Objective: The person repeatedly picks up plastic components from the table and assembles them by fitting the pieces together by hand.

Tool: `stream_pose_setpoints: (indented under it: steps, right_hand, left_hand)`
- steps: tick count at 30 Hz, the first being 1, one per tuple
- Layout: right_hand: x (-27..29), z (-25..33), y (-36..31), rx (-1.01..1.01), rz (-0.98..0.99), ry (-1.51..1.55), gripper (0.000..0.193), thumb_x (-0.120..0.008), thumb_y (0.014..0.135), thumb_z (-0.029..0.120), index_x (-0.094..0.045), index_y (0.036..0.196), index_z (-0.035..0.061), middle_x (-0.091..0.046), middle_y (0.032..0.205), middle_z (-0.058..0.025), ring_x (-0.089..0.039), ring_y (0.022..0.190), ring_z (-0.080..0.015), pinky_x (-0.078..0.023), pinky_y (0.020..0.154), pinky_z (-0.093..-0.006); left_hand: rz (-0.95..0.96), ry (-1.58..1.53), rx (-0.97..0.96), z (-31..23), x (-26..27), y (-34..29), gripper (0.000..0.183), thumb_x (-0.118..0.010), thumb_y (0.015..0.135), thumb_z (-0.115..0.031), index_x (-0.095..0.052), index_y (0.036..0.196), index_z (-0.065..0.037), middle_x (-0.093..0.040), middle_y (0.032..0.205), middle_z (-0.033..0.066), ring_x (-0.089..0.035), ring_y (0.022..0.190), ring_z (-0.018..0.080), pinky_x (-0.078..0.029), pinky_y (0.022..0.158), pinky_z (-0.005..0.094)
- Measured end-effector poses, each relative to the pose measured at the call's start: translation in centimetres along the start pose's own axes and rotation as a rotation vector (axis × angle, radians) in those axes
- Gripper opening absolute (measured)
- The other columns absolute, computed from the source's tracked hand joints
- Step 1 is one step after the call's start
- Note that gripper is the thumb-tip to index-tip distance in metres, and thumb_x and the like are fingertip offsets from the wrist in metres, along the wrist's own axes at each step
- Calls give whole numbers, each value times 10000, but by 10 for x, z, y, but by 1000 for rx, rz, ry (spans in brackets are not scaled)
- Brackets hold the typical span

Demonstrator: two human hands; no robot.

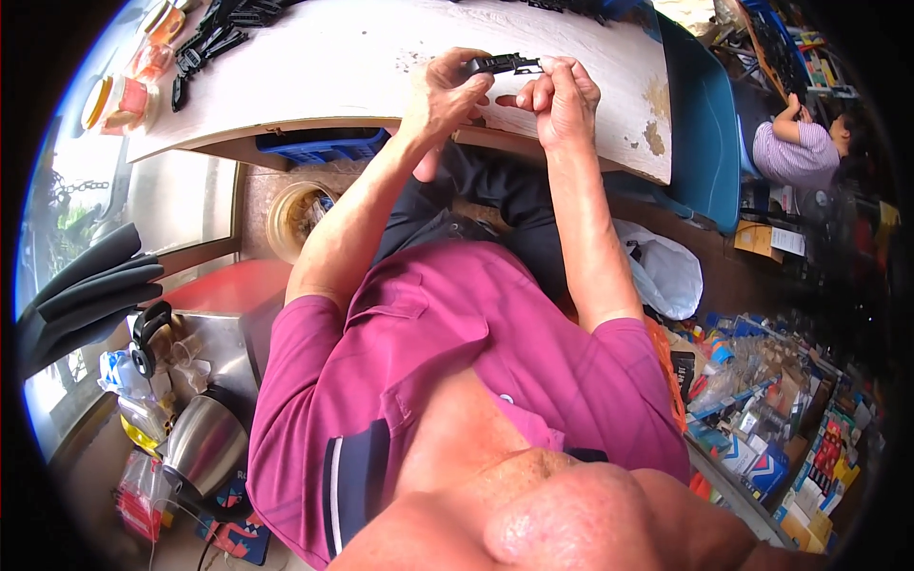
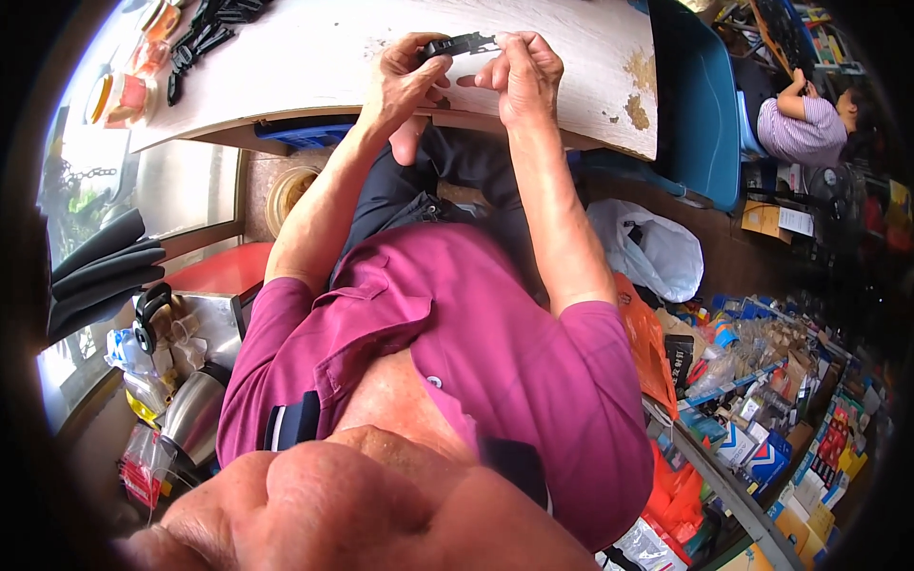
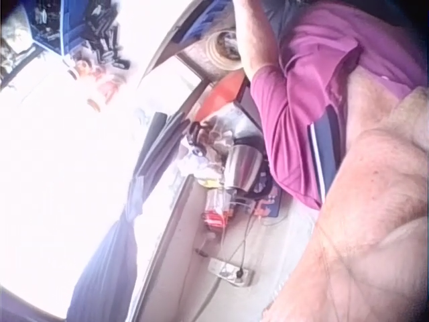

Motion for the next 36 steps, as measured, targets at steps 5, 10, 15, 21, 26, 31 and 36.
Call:
stream_pose_setpoints:
  steps: [5,10,15,21,26,31,36]
  right_hand:
    - [-3,-4,0,4,6,-38,102,-630,878,78,-579,795,48,-477,497,-27,-497,407,-163,-480,445,-312]
    - [-9,-13,-2,-22,17,-41,71,-657,869,67,-614,830,27,-473,492,-10,-480,391,-137,-486,444,-293]
    - [-7,-15,-2,-22,14,-49,81,-666,863,71,-610,820,31,-470,489,-8,-475,385,-135,-484,442,-290]
    - [-11,-17,-3,-38,-16,-53,130,-670,849,63,-575,762,46,-512,538,8,-491,386,-105,-426,404,-235]
    - [-13,-17,-3,-77,-65,-146,123,-688,843,67,-588,773,52,-472,507,12,-436,389,-106,-466,433,-285]
    - [-14,-20,1,-147,-50,-235,148,-686,835,59,-571,744,62,-476,516,3,-427,398,-97,-453,423,-287]
    - [-26,-17,-1,-239,-68,-225,183,-730,799,101,-564,752,40,-531,551,-15,-460,402,-90,-417,384,-261]
  left_hand:
    - [45,35,-4,2,0,4,305,-669,874,-133,-631,1149,-5,-668,751,71,-654,640,120,-552,559,255]
    - [62,59,-36,4,1,5,303,-652,877,-123,-633,1149,8,-683,748,92,-672,630,133,-564,575,265]
    - [77,122,2,4,0,5,301,-654,909,-123,-621,1196,-35,-685,792,54,-648,670,102,-558,581,248]
    - [90,147,-31,8,2,7,316,-648,912,-129,-612,1212,-35,-668,788,46,-642,678,100,-568,597,255]
    - [55,155,-83,4,-1,7,325,-661,902,-184,-627,1188,-35,-655,778,37,-635,665,97,-562,574,258]
    - [-138,135,-19,0,-5,6,272,-678,828,-226,-708,995,-14,-698,755,97,-644,643,117,-528,604,270]
    - [-170,12,38,-5,4,3,204,-684,826,-178,-697,929,-3,-652,689,59,-603,604,97,-508,556,261]
Point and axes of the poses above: each hand's wrist, its own y-axis towards the middle knuckle, its own x-axis out of the back of the hand, z = x × y, the point moved 4 cm from there along y, towards the middle knuckle
